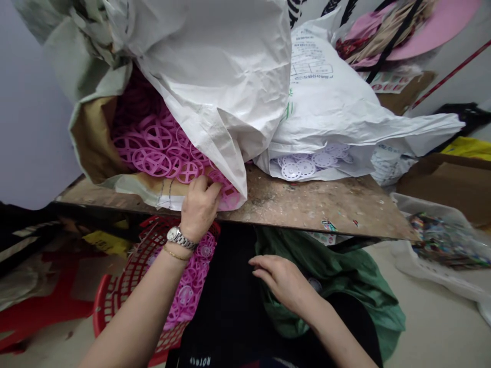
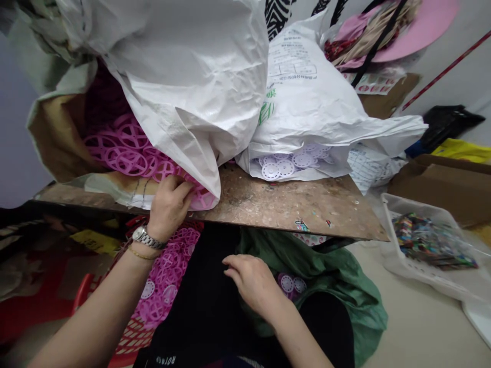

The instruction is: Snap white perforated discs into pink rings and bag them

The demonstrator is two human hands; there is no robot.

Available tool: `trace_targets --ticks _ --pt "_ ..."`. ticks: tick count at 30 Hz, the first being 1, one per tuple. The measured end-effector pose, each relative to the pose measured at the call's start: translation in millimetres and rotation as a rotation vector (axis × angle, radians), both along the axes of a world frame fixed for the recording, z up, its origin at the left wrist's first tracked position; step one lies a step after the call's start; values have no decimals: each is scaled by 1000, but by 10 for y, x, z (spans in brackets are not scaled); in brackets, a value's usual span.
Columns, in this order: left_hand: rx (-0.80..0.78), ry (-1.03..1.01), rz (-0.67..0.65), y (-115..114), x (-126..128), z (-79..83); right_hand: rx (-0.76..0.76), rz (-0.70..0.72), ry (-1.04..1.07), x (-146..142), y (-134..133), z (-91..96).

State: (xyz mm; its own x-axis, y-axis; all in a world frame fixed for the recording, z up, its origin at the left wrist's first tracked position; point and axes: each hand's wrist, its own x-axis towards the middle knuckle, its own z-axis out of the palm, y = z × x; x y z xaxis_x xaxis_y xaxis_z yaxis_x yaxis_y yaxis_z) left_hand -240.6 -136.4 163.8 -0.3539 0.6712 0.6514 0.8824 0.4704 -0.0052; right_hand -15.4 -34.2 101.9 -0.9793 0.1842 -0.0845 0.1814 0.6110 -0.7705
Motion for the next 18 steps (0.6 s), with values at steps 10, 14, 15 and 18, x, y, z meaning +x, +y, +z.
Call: trace_targets --ticks 10,14,15,18 --pt "170 -56 -185 -383 303 -72 -471 -267 278 -388 -62 164" --pt "154 -149 -263 -550 571 -352 -653 -230 291 -474 -99 199" --pt "125 -169 -282 -581 635 -425 -676 -212 300 -469 -113 199" --pt "34 -240 -311 -646 803 -605 -699 -219 321 -413 -146 165"
